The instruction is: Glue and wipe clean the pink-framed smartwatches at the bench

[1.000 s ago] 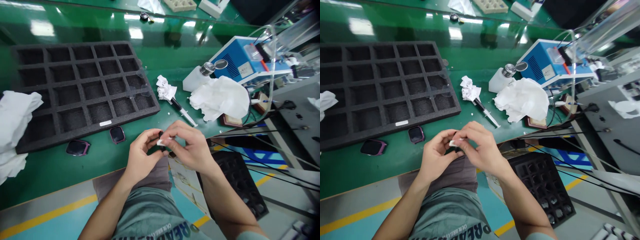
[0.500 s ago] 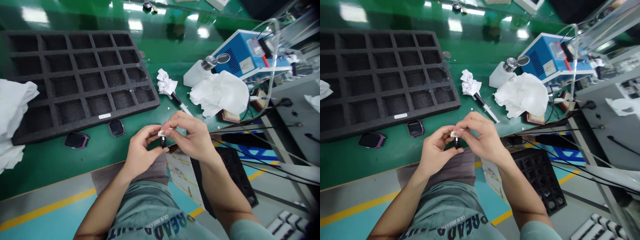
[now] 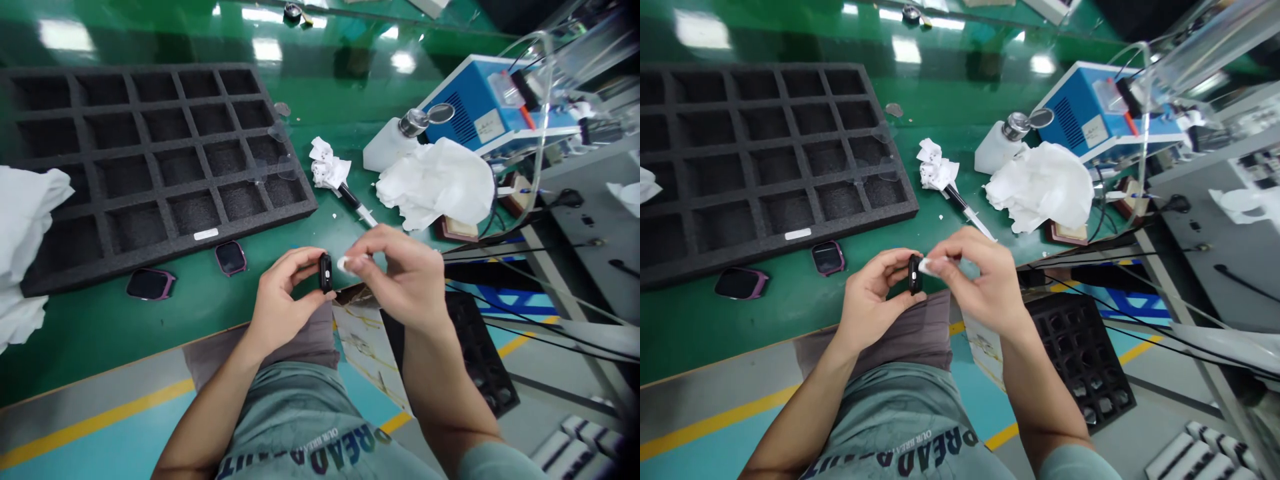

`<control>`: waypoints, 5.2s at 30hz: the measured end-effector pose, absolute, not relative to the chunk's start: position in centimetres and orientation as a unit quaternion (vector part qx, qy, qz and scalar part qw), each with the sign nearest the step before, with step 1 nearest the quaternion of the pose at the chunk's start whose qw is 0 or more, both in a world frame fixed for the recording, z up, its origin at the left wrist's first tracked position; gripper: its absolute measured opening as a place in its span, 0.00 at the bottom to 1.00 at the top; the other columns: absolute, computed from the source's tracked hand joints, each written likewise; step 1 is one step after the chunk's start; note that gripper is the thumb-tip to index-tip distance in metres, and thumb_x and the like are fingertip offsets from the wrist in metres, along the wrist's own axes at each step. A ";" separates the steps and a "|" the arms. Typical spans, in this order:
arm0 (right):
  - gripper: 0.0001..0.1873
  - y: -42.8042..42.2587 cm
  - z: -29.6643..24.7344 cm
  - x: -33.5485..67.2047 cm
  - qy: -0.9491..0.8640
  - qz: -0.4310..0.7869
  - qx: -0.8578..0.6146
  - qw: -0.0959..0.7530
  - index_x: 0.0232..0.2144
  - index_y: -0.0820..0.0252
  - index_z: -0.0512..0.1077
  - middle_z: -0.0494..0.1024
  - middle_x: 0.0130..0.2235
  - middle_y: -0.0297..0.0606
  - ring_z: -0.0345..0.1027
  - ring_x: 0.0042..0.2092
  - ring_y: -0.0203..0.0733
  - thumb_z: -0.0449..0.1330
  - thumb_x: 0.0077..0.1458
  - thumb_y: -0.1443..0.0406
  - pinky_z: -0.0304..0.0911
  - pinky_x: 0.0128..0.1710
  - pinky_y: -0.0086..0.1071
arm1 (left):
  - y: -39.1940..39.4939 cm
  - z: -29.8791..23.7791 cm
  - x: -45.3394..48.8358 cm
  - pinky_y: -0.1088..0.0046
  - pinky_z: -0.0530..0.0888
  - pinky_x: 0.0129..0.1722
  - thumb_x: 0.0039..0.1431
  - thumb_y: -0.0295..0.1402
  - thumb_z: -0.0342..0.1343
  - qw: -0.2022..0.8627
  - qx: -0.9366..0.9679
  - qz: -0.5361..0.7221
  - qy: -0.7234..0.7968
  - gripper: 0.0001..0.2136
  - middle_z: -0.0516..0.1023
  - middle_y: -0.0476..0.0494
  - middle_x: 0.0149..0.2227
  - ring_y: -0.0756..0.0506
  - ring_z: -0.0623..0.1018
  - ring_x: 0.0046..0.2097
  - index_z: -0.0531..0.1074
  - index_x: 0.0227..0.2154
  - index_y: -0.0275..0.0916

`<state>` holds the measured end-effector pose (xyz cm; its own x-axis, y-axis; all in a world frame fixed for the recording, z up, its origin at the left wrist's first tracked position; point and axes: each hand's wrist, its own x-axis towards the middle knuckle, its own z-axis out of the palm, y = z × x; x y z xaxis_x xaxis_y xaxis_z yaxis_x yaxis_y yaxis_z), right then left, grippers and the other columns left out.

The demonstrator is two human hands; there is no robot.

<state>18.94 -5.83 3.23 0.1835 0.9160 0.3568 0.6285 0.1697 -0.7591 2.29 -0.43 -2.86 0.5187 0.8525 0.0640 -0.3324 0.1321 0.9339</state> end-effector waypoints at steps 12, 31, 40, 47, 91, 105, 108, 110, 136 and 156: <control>0.05 -3.7 0.7 19.2 -0.573 0.135 -0.661 0.466 0.32 0.56 0.78 0.80 0.31 0.34 0.72 0.35 0.40 0.63 0.61 0.69 0.67 0.36 0.35 | -0.5 -2.9 2.5 0.65 0.80 0.57 0.46 0.23 0.74 0.702 0.493 0.442 0.262 0.23 0.79 0.43 0.49 0.44 0.81 0.52 0.79 0.47 0.41; 0.06 -7.3 2.4 16.6 -0.446 0.307 -0.699 0.467 0.28 0.60 0.78 0.78 0.25 0.32 0.68 0.26 0.34 0.65 0.57 0.65 0.63 0.26 0.29 | -0.8 -2.7 3.0 0.68 0.81 0.52 0.51 0.21 0.68 0.671 0.517 0.426 0.318 0.20 0.76 0.45 0.50 0.44 0.82 0.53 0.75 0.46 0.43; 0.07 -7.6 2.6 16.7 -0.441 0.307 -0.724 0.433 0.24 0.59 0.76 0.76 0.23 0.31 0.65 0.25 0.34 0.64 0.54 0.66 0.61 0.25 0.29 | -1.3 -3.2 2.9 0.68 0.82 0.51 0.54 0.20 0.65 0.624 0.574 0.409 0.336 0.21 0.75 0.44 0.53 0.44 0.81 0.53 0.75 0.49 0.45; 0.08 -6.7 1.8 16.8 -0.410 0.325 -0.727 0.444 0.23 0.60 0.74 0.75 0.22 0.31 0.65 0.24 0.33 0.65 0.52 0.64 0.60 0.23 0.28 | -1.2 -3.4 2.9 0.68 0.82 0.51 0.55 0.17 0.62 0.594 0.610 0.414 0.322 0.21 0.77 0.44 0.52 0.44 0.81 0.52 0.75 0.49 0.44; 0.07 -3.5 0.5 19.4 -0.316 0.315 -0.697 0.562 0.25 0.60 0.77 0.77 0.23 0.33 0.65 0.24 0.33 0.70 0.49 0.63 0.61 0.23 0.27 | -0.9 -2.6 2.8 0.65 0.82 0.54 0.48 0.21 0.70 0.700 0.499 0.394 0.324 0.22 0.80 0.43 0.49 0.43 0.83 0.51 0.74 0.47 0.41; 0.05 -6.6 1.7 15.4 -0.495 0.225 -0.689 0.479 0.30 0.57 0.76 0.78 0.28 0.31 0.69 0.29 0.34 0.66 0.60 0.66 0.64 0.32 0.30 | -1.0 -2.9 2.8 0.68 0.82 0.52 0.50 0.19 0.67 0.673 0.526 0.401 0.331 0.21 0.78 0.45 0.49 0.45 0.82 0.50 0.76 0.46 0.43; 0.06 -4.2 1.1 16.1 -0.508 0.161 -0.707 0.465 0.29 0.57 0.76 0.79 0.29 0.31 0.70 0.31 0.36 0.65 0.60 0.66 0.65 0.35 0.33 | -0.9 -2.9 2.9 0.68 0.81 0.53 0.49 0.17 0.66 0.683 0.519 0.393 0.332 0.22 0.79 0.46 0.47 0.46 0.83 0.49 0.76 0.46 0.42; 0.07 -3.0 0.6 17.1 -0.510 0.144 -0.715 0.455 0.28 0.57 0.76 0.79 0.28 0.31 0.70 0.31 0.37 0.65 0.59 0.66 0.64 0.35 0.33 | -0.9 -2.6 2.9 0.67 0.82 0.53 0.47 0.19 0.68 0.700 0.498 0.386 0.337 0.22 0.79 0.46 0.46 0.45 0.83 0.48 0.75 0.45 0.41; 0.05 -5.5 1.4 18.7 -0.542 0.151 -0.674 0.478 0.31 0.55 0.75 0.78 0.31 0.33 0.70 0.33 0.40 0.65 0.62 0.66 0.64 0.35 0.36 | -0.4 -2.0 2.9 0.68 0.81 0.51 0.42 0.22 0.74 0.740 0.449 0.374 0.332 0.24 0.81 0.45 0.45 0.45 0.83 0.47 0.74 0.43 0.40; 0.06 -4.5 2.8 18.1 -0.639 0.104 -0.615 0.450 0.31 0.53 0.74 0.78 0.31 0.35 0.70 0.35 0.43 0.65 0.63 0.66 0.64 0.37 0.39 | 0.2 -2.2 1.8 0.67 0.82 0.47 0.42 0.29 0.77 0.811 0.385 0.348 0.272 0.27 0.82 0.44 0.45 0.45 0.84 0.45 0.75 0.46 0.41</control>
